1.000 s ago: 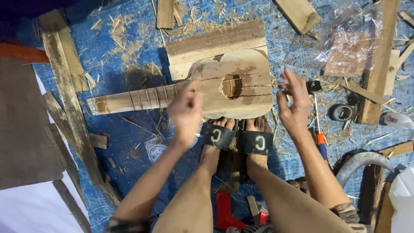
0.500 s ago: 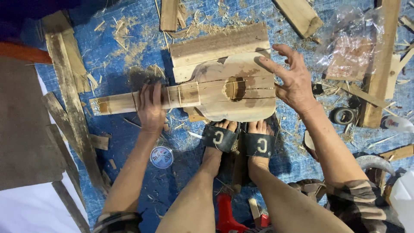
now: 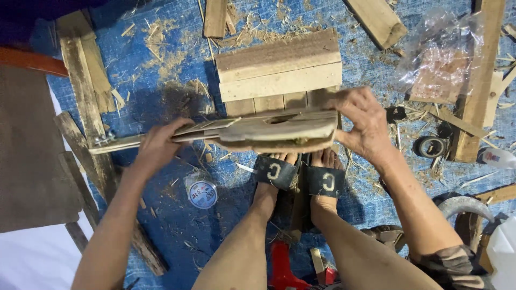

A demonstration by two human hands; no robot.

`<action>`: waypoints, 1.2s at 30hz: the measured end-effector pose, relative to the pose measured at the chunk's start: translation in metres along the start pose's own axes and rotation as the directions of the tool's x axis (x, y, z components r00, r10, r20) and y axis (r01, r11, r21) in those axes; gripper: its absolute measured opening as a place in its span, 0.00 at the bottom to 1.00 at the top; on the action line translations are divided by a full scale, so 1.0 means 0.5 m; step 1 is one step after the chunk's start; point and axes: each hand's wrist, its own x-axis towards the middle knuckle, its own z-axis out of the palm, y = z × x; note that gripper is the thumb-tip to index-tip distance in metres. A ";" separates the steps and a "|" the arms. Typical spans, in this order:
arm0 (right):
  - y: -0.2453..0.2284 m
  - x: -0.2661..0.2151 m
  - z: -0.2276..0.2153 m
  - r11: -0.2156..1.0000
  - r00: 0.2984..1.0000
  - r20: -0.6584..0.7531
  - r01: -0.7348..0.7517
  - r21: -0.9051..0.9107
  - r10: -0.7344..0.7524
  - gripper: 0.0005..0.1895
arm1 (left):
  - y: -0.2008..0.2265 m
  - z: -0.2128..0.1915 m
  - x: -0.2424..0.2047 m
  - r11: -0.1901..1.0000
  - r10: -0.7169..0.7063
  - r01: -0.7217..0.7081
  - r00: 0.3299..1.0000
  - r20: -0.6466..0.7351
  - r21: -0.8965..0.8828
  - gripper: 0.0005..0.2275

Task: Assembling a wooden stringed instrument by attaching strings and bridge components

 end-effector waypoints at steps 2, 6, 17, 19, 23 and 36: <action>-0.046 0.006 -0.003 0.999 0.999 -0.005 -0.041 -0.006 0.041 0.32 | -0.011 -0.007 0.010 0.999 0.026 -0.023 0.996 0.082 -0.026 0.21; -0.122 0.023 -0.018 0.994 0.993 0.023 -0.111 -0.014 0.112 0.30 | -0.010 -0.028 0.027 0.995 0.011 0.016 0.963 0.269 -0.098 0.21; -0.155 0.031 -0.025 0.981 0.986 -0.015 -0.163 0.106 0.165 0.24 | 0.002 -0.055 0.066 0.987 -0.080 0.132 0.905 0.418 -0.096 0.22; -0.153 0.029 -0.019 0.978 0.984 -0.030 -0.170 0.125 0.175 0.24 | 0.005 -0.059 0.081 0.983 -0.114 0.165 0.890 0.442 -0.078 0.23; -0.165 0.034 -0.006 0.933 0.946 -0.049 -0.307 0.186 0.321 0.21 | -0.001 -0.047 0.117 0.984 -0.151 0.178 0.888 0.435 -0.022 0.25; -0.166 0.039 0.038 0.815 0.816 -0.138 -0.515 0.266 0.561 0.33 | -0.067 -0.005 0.208 0.996 -0.049 0.072 0.942 0.333 -0.057 0.31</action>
